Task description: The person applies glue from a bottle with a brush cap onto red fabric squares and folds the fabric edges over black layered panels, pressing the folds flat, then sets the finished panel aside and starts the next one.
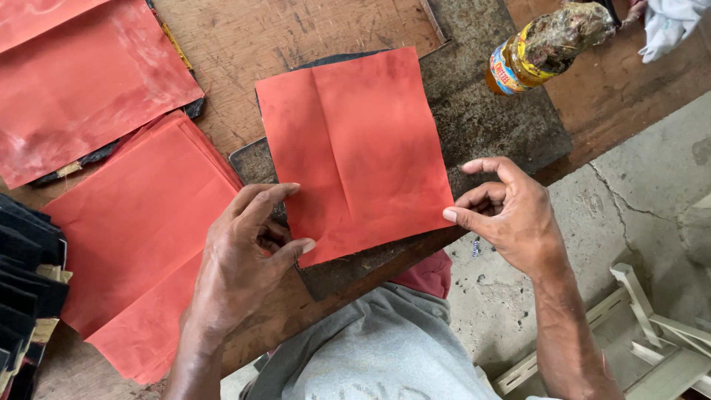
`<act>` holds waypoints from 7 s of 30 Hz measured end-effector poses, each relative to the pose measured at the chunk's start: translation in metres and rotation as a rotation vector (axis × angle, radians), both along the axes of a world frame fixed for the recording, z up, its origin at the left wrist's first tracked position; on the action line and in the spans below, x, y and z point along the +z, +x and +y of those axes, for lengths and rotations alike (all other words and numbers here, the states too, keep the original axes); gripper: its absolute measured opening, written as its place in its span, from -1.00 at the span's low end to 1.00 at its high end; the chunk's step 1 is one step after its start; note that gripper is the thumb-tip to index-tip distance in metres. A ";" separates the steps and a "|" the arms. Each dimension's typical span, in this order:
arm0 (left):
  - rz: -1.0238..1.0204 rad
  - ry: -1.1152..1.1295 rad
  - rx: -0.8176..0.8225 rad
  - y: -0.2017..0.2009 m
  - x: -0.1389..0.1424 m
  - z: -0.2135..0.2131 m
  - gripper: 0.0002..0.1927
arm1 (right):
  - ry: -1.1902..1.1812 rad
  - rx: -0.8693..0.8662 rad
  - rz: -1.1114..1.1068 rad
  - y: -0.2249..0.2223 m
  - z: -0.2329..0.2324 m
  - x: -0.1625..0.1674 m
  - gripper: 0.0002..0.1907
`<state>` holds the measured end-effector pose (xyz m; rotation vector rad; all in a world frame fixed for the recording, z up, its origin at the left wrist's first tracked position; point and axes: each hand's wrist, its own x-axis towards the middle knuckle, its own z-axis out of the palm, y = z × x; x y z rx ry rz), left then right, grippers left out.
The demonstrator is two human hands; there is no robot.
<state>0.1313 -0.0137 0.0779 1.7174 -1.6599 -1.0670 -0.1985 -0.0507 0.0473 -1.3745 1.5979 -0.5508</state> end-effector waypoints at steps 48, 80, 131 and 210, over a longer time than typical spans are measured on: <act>-0.055 -0.004 -0.025 -0.005 -0.001 0.003 -0.47 | -0.094 -0.030 0.110 0.014 0.007 0.006 -0.40; -0.689 -0.445 -0.525 -0.098 -0.053 0.076 -0.30 | -0.083 -0.040 0.115 0.012 0.004 0.006 -0.43; 0.016 -0.340 -0.109 0.016 -0.026 -0.139 -0.72 | -0.745 0.680 0.143 0.067 -0.157 0.019 -0.80; 0.078 -0.108 0.214 -0.016 -0.037 -0.123 -0.59 | -0.346 0.435 0.154 0.094 -0.145 -0.002 -0.71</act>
